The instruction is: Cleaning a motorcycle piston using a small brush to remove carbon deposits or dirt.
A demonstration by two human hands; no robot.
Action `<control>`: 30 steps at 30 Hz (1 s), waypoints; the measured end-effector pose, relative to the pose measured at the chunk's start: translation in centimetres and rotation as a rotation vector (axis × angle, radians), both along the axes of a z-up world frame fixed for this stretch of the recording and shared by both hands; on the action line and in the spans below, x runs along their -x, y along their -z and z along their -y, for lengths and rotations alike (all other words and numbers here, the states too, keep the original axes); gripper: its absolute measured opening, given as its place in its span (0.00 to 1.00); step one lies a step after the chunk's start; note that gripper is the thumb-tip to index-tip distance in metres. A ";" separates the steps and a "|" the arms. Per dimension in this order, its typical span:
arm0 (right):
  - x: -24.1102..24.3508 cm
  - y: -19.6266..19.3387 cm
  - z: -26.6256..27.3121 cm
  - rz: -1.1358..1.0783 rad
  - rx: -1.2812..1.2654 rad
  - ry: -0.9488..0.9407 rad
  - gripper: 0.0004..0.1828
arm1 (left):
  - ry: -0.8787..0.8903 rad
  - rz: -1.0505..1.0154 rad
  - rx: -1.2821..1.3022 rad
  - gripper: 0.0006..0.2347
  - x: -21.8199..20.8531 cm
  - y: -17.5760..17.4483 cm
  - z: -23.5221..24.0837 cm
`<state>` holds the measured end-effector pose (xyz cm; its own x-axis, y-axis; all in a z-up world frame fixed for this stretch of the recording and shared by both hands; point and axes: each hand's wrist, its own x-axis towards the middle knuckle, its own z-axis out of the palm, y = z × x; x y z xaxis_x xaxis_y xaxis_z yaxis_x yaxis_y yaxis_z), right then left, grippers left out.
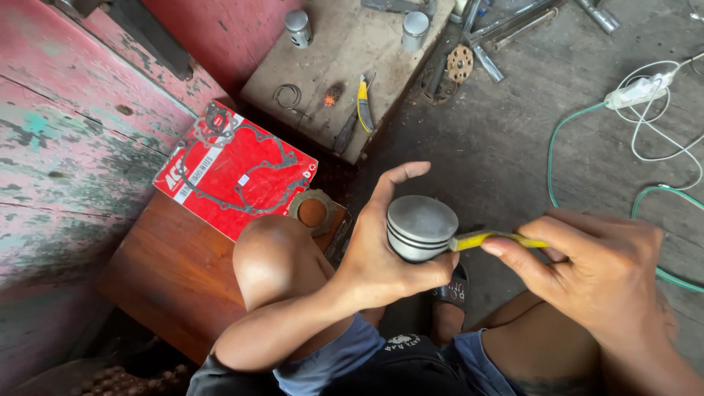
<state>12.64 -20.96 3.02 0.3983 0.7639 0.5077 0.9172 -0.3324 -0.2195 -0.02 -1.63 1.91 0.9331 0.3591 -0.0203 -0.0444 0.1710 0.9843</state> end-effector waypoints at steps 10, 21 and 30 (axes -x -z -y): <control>1.0 -0.6 0.2 0.058 0.060 0.056 0.22 | -0.049 -0.113 -0.094 0.38 -0.2 0.2 0.2; 1.3 -1.0 -0.3 0.074 0.041 -0.040 0.23 | -0.019 -0.177 -0.305 0.42 -0.1 -0.6 -0.1; 1.0 -0.8 -1.5 -0.051 -0.050 -0.251 0.23 | 0.131 -0.007 -0.359 0.45 -0.4 0.7 -0.1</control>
<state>11.59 -19.47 3.79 0.2256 0.8166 0.5313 0.9570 -0.0835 -0.2779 0.34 -1.55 1.19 0.9718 0.2223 0.0788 -0.0384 -0.1807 0.9828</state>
